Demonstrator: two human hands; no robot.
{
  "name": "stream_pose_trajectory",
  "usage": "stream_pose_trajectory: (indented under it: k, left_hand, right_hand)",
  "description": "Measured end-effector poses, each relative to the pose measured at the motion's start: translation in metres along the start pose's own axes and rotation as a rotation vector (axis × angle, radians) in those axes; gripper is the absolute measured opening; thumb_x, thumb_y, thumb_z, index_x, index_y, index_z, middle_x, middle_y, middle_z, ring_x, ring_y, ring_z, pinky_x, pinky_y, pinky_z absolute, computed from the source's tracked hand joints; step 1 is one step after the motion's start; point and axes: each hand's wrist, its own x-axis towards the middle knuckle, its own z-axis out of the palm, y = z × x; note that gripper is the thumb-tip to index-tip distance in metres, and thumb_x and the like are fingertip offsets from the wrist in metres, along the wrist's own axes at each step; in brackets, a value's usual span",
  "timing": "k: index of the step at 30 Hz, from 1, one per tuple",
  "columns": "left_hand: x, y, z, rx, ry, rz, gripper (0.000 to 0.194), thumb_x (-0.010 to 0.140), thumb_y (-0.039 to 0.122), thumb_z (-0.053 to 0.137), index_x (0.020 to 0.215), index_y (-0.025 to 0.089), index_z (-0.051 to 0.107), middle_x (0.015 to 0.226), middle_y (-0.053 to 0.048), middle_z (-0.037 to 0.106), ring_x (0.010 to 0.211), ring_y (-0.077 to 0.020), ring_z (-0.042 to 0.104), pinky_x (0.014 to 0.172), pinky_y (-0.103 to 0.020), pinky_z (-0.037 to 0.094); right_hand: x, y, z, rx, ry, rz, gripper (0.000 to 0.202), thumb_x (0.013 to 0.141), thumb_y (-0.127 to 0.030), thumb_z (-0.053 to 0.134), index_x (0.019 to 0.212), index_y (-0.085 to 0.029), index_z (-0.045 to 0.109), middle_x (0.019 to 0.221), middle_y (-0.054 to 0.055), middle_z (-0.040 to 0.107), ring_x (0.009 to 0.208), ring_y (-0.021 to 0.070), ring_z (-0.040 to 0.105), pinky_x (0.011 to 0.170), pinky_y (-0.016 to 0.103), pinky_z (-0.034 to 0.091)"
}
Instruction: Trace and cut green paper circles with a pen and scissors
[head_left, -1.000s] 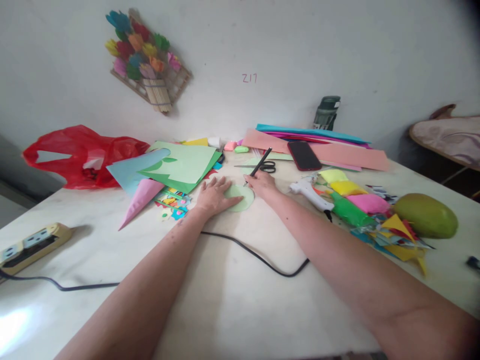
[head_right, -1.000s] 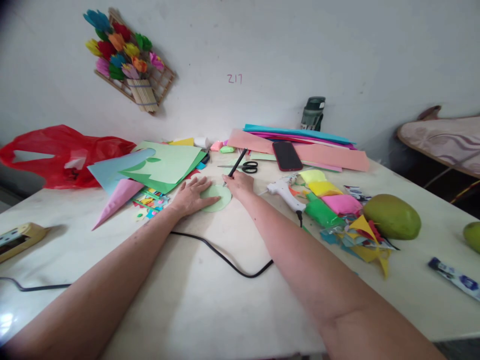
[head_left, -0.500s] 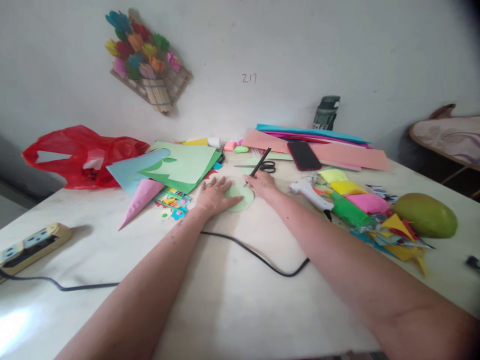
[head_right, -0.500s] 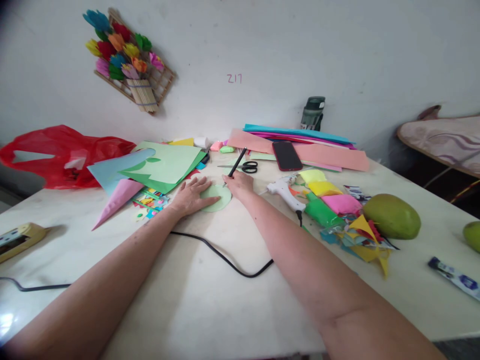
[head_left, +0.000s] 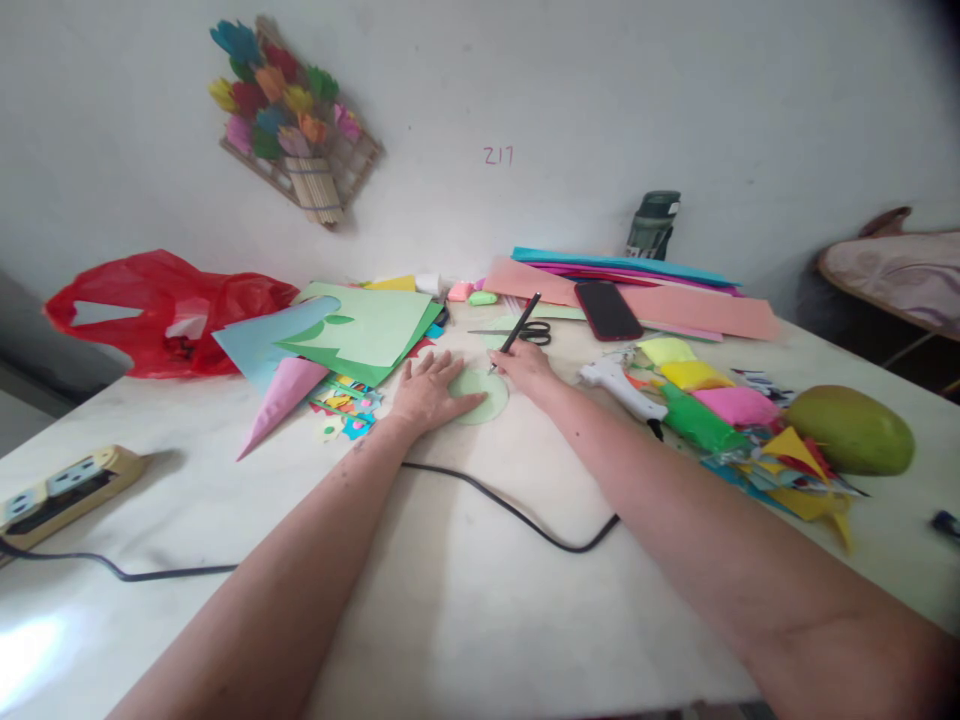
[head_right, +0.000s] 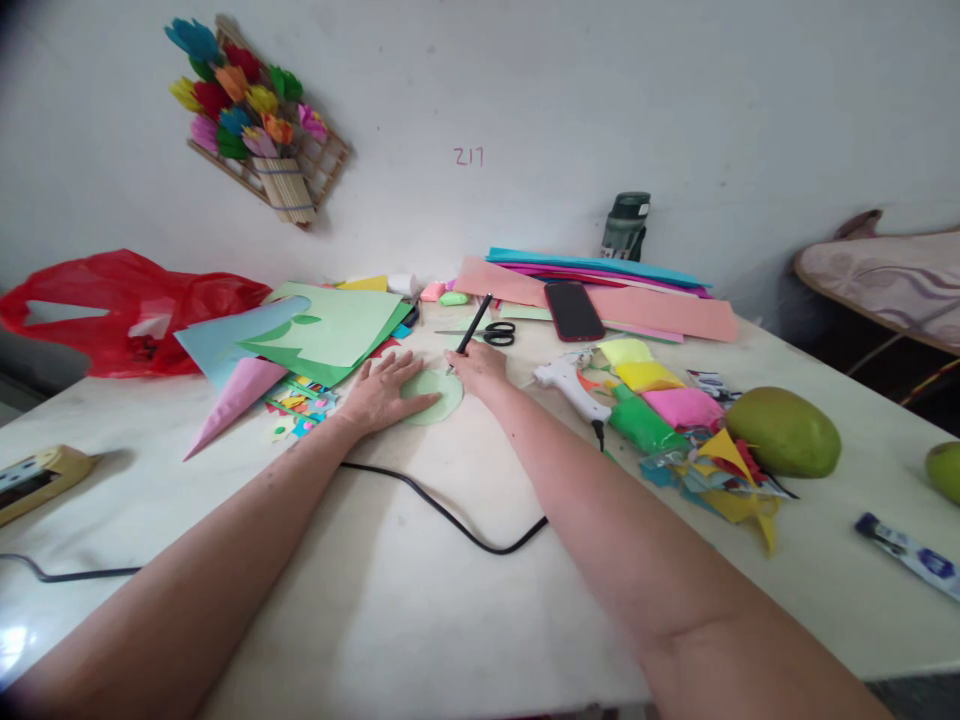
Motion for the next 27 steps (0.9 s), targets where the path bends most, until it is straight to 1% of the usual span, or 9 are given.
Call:
stream_pose_trajectory:
  k: [4, 7, 15, 20, 27]
  left_hand:
    - [-0.0016, 0.0013, -0.0007, 0.012, 0.027, 0.01, 0.07, 0.077, 0.072, 0.022, 0.133, 0.034, 0.039, 0.146, 0.003, 0.025, 0.135, -0.0258, 0.012, 0.108, -0.048, 0.003]
    - [-0.0024, 0.0023, -0.0015, 0.03, 0.018, 0.03, 0.068, 0.076, 0.073, 0.024, 0.13, 0.037, 0.043, 0.146, 0.004, 0.026, 0.135, -0.0274, 0.011, 0.107, -0.049, 0.003]
    - [-0.0004, 0.0011, 0.0006, 0.008, -0.002, 0.035, 0.07, 0.074, 0.075, 0.027, 0.131, 0.037, 0.04, 0.144, 0.002, 0.03, 0.134, -0.0274, 0.016, 0.106, -0.052, 0.007]
    - [-0.001, 0.0018, -0.0008, -0.014, -0.008, 0.035, 0.067, 0.075, 0.073, 0.03, 0.131, 0.037, 0.04, 0.144, 0.001, 0.029, 0.133, -0.0267, 0.019, 0.105, -0.053, 0.008]
    - [-0.0002, 0.0017, -0.0002, -0.019, -0.017, 0.034, 0.067, 0.075, 0.072, 0.031, 0.131, 0.036, 0.04, 0.145, 0.0, 0.029, 0.133, -0.0256, 0.019, 0.105, -0.053, 0.008]
  right_hand:
    - [-0.0018, -0.0013, -0.0013, 0.003, -0.001, -0.002, 0.024, 0.078, -0.039, 0.052, 0.082, -0.019, 0.065, 0.072, 0.002, 0.068, 0.075, 0.0152, 0.063, 0.073, 0.025, 0.044]
    - [-0.0025, -0.0015, -0.0018, 0.011, -0.003, 0.0, 0.025, 0.077, -0.04, 0.052, 0.081, -0.019, 0.065, 0.071, 0.002, 0.067, 0.073, 0.0148, 0.062, 0.072, 0.025, 0.043]
    - [-0.0035, -0.0008, -0.0015, 0.041, 0.005, 0.005, 0.024, 0.077, -0.039, 0.052, 0.079, -0.018, 0.064, 0.068, 0.001, 0.066, 0.069, 0.0137, 0.061, 0.069, 0.023, 0.043]
    - [-0.0034, -0.0008, -0.0018, 0.033, 0.006, -0.004, 0.025, 0.077, -0.039, 0.053, 0.079, -0.018, 0.065, 0.069, 0.002, 0.066, 0.069, 0.0144, 0.061, 0.069, 0.024, 0.043]
    - [-0.002, 0.0013, -0.0013, 0.07, -0.002, -0.003, 0.023, 0.076, -0.038, 0.054, 0.079, -0.018, 0.064, 0.068, 0.002, 0.066, 0.068, 0.0147, 0.061, 0.069, 0.026, 0.044]
